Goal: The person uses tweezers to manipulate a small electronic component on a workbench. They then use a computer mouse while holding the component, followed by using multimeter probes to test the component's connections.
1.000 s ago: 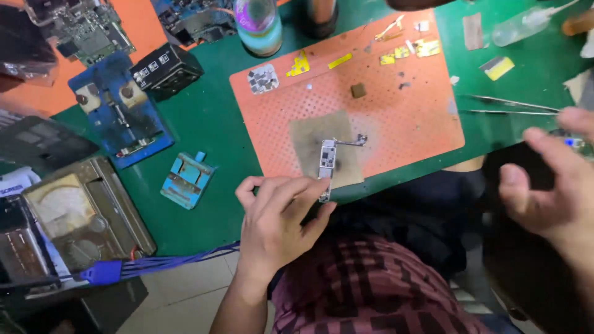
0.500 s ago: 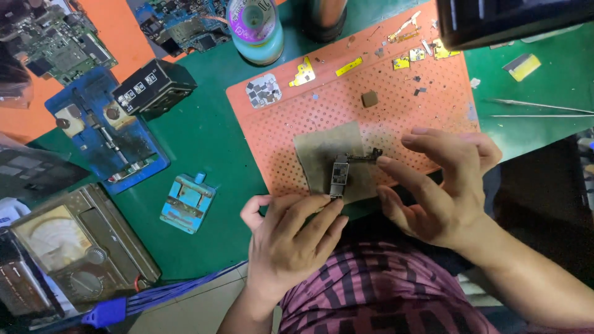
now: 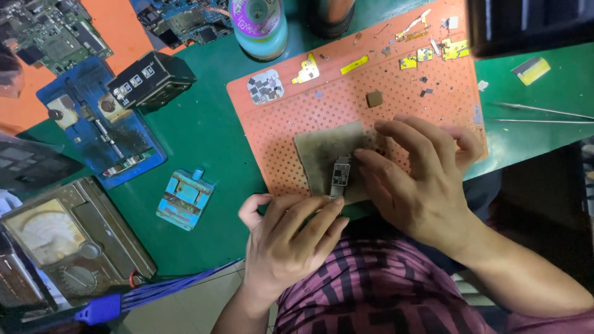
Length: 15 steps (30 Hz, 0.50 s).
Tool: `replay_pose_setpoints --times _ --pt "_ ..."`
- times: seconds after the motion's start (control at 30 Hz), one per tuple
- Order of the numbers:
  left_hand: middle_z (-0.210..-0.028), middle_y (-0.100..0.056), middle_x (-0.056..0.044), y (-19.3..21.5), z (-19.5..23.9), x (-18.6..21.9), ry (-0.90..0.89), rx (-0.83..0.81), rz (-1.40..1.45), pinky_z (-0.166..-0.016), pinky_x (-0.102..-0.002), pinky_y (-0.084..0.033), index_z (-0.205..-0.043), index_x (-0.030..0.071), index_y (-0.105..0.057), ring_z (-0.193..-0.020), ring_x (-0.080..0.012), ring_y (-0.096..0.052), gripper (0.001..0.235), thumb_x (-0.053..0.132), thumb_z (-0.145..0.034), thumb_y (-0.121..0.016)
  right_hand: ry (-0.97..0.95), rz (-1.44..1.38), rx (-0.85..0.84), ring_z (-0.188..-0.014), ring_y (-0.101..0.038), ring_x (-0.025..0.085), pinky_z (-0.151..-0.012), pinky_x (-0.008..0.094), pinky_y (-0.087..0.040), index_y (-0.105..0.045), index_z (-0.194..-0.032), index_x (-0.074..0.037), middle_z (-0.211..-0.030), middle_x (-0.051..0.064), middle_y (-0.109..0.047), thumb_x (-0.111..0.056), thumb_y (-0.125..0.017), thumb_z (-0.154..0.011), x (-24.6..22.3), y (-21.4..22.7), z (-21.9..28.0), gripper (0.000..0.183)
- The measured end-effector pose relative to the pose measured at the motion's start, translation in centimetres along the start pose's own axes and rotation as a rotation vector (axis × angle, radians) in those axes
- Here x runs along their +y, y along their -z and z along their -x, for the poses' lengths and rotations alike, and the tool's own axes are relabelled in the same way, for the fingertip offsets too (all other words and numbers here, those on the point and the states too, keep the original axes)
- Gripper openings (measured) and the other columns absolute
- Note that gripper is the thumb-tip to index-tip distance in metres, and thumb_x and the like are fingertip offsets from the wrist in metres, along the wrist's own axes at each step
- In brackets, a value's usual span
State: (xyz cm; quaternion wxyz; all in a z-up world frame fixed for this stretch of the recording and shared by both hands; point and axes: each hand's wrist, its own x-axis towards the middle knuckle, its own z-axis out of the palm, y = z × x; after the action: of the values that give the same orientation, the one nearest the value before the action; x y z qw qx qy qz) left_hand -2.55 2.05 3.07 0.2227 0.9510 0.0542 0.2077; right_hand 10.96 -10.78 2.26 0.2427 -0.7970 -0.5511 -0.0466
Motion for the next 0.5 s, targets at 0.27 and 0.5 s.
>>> replay_pose_setpoints --times 0.27,0.5 --pt "-0.084 -0.058 0.010 0.7 1.8 -0.1 -0.069 0.091 0.036 -0.078 -0.032 -0.030 -0.095 0.019 -0.059 -0.071 -0.0087 -0.056 0.024 0.028 -0.078 -0.074 0.088 0.016 -0.024 -0.102 -0.050 0.037 -0.086 0.046 -0.032 -0.057 -0.099 -0.011 -0.112 0.014 -0.048 -0.005 -0.054 -0.087 -0.6 -0.3 -1.7 0.014" --pt "-0.079 -0.057 0.006 5.2 7.1 1.3 -0.107 0.239 0.100 -0.068 -0.027 -0.039 -0.096 0.013 -0.059 -0.064 -0.0088 -0.051 0.014 0.011 -0.083 -0.063 0.191 -0.080 0.166 -0.097 -0.052 0.047 -0.090 0.051 -0.036 -0.064 -0.102 0.009 -0.108 0.033 -0.048 -0.001 -0.056 -0.092 0.0 -1.2 -0.1 0.017"
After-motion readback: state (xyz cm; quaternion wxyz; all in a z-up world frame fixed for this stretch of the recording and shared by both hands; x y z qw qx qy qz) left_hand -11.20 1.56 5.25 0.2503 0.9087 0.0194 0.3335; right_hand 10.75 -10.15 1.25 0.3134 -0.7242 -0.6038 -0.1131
